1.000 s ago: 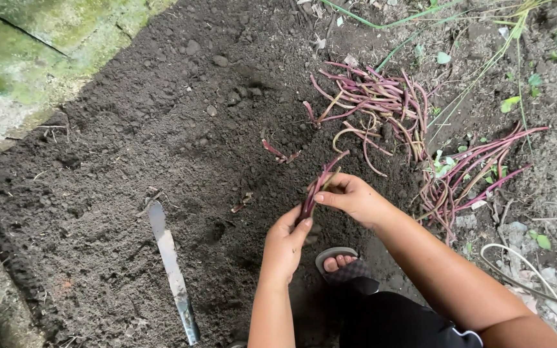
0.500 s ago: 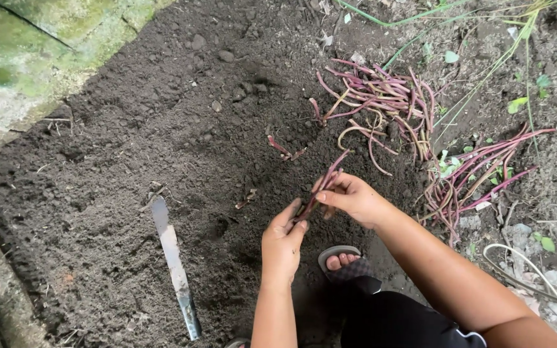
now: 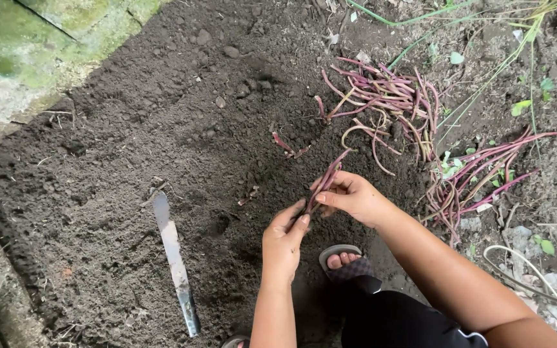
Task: Digging small holes in the soil and planting vine cuttings by hand and with a tool.
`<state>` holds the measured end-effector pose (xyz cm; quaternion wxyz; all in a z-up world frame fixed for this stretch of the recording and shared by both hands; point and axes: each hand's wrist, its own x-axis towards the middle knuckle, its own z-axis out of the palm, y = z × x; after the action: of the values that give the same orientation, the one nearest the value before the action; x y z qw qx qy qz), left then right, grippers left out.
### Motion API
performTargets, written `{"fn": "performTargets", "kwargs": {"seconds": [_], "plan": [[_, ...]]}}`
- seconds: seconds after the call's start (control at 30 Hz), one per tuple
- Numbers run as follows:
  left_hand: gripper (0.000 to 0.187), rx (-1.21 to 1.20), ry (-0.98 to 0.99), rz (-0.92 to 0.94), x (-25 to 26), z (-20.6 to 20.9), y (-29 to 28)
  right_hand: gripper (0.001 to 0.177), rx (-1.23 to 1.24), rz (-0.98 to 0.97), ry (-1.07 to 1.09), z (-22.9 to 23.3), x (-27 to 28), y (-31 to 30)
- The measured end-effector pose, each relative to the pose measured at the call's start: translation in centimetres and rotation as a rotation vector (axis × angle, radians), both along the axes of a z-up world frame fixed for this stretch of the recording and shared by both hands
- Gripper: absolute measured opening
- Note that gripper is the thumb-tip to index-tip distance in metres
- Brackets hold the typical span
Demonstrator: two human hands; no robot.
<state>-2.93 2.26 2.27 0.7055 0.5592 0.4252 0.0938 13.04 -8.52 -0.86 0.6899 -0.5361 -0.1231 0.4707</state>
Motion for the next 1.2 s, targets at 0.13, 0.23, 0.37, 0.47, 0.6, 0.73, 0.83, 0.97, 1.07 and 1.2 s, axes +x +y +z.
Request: {"fn": "performTargets", "kwargs": {"seconds": [0.13, 0.23, 0.37, 0.47, 0.6, 0.73, 0.83, 0.97, 1.07, 1.2], "plan": [[0.039, -0.009, -0.018, 0.008, -0.3, 0.4, 0.3, 0.031, 0.013, -0.025, 0.025, 1.6, -0.1, 0.3], [0.038, -0.013, -0.015, 0.021, -0.5, 0.1, 0.5, 0.033, 0.031, -0.038, 0.021, 2.8, 0.1, 0.4], [0.037, -0.028, -0.031, 0.030, -0.7, -0.6, 0.6, 0.033, 0.041, -0.043, 0.033, 1.6, 0.1, 0.2], [0.037, -0.075, -0.060, 0.067, -0.7, -0.3, 0.3, 0.032, 0.054, -0.046, 0.045, 0.6, 0.2, 0.1], [0.035, -0.121, -0.073, 0.140, -1.1, -0.2, 0.6, 0.030, 0.081, -0.032, 0.100, 0.3, 0.0, 0.0], [0.034, -0.206, -0.123, 0.229, -2.2, -0.7, 0.7, 0.032, 0.126, -0.029, 0.168, 0.5, -1.2, 0.5], [0.032, -0.360, -0.171, 0.303, -3.3, 0.2, 1.1, 0.038, 0.245, 0.094, 0.133, 1.7, -2.3, 1.3], [0.028, -0.510, -0.246, 0.331, -6.6, -0.2, 2.0, 0.039, 0.355, 0.353, -0.105, 3.4, -3.6, 3.0], [0.026, -0.551, -0.291, 0.373, -8.9, -0.7, 3.0, 0.036, 0.349, 0.433, -0.160, 3.3, -5.5, 4.6], [0.029, -0.567, -0.278, 0.437, -11.3, -2.0, 3.7, 0.027, 0.166, 0.440, -0.175, 0.2, -7.9, 6.3]]}}
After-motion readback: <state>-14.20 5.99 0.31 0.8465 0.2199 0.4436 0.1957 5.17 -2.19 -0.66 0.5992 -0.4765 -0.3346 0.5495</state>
